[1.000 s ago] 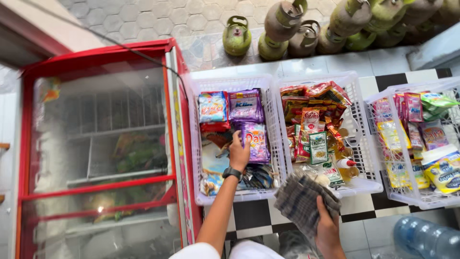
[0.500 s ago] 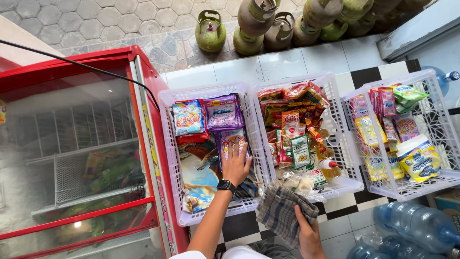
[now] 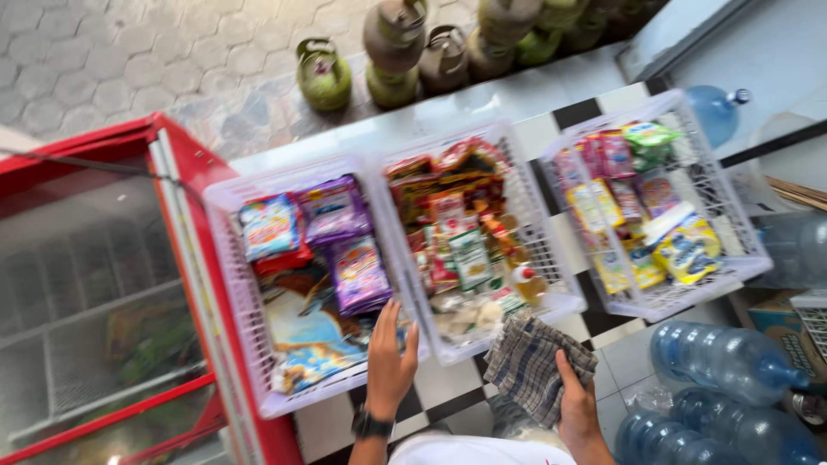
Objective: The person wipes the surfaces of various packaged snack items using a cloth. They pick up each snack packet, wipe it, and place it back into a white plastic basket next to a red freezer.
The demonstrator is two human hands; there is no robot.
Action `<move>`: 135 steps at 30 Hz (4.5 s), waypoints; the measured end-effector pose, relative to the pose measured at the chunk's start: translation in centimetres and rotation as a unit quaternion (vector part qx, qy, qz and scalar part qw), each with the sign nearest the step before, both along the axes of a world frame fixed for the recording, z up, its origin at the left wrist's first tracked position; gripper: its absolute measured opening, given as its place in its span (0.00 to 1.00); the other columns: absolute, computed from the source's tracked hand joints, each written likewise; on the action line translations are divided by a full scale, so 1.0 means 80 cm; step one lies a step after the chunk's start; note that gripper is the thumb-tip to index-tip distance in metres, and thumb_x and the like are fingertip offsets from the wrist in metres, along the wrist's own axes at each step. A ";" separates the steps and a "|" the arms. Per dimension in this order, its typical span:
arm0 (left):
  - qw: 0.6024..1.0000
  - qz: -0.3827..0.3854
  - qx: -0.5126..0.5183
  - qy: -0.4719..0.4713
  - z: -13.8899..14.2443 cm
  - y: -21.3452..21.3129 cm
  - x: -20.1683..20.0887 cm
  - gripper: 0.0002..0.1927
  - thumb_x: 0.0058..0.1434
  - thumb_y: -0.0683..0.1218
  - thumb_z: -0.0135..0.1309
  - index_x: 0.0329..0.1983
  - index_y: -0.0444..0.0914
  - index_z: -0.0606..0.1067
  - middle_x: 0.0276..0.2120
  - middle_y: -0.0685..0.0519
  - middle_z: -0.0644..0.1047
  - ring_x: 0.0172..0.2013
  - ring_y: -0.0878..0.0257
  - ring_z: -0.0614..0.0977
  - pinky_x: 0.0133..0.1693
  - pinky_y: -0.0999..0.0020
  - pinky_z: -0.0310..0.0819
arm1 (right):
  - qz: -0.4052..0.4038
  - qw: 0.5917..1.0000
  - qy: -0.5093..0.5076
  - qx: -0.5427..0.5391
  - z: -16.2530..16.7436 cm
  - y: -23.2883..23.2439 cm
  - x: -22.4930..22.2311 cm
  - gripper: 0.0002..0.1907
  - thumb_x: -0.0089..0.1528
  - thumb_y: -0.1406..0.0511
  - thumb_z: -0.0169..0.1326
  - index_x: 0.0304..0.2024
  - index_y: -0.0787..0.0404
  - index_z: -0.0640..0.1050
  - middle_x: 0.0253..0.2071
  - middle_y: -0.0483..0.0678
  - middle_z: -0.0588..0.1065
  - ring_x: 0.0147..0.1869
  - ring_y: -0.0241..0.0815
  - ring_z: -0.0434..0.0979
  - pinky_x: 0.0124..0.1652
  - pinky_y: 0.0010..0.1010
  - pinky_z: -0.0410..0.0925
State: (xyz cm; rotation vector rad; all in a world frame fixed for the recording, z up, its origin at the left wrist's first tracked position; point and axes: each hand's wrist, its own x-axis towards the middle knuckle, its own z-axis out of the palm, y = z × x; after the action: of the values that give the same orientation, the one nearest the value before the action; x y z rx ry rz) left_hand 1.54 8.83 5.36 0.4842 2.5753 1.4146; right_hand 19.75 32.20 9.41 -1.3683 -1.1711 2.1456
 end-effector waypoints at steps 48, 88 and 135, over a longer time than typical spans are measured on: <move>0.989 0.092 0.103 -0.050 -0.078 0.798 0.056 0.11 0.61 0.44 0.60 0.44 0.34 0.80 0.41 0.44 0.81 0.41 0.56 0.84 0.45 0.63 0.79 | -0.158 0.983 -0.083 -0.042 -0.096 0.577 0.243 0.27 0.67 0.60 0.50 0.65 0.67 0.70 0.63 0.57 0.73 0.64 0.52 0.74 0.59 0.44 0.69; 0.742 0.017 0.583 -0.330 0.119 0.217 0.081 0.34 0.79 0.62 0.38 0.72 0.28 0.60 0.58 0.44 0.71 0.57 0.57 0.74 0.59 0.60 0.70 | 0.442 0.631 0.301 0.563 0.093 0.075 -0.061 0.34 0.67 0.63 0.51 0.73 0.66 0.59 0.79 0.62 0.45 0.84 0.59 0.35 0.74 0.45 0.36; 0.936 0.045 0.310 0.159 0.178 -0.011 0.092 0.33 0.74 0.54 0.44 0.73 0.28 0.56 0.69 0.33 0.63 0.64 0.47 0.75 0.62 0.60 0.67 | 0.452 0.725 0.156 0.496 0.134 -0.123 -0.088 0.23 0.54 0.69 0.62 0.52 0.66 0.79 0.29 0.48 0.81 0.29 0.30 0.79 0.33 0.26 0.74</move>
State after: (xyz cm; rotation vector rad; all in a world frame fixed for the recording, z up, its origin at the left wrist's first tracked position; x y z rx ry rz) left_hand 8.92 7.97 19.57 0.7348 2.3386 2.3660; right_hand 12.72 22.40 20.13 0.1172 -2.5781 1.4754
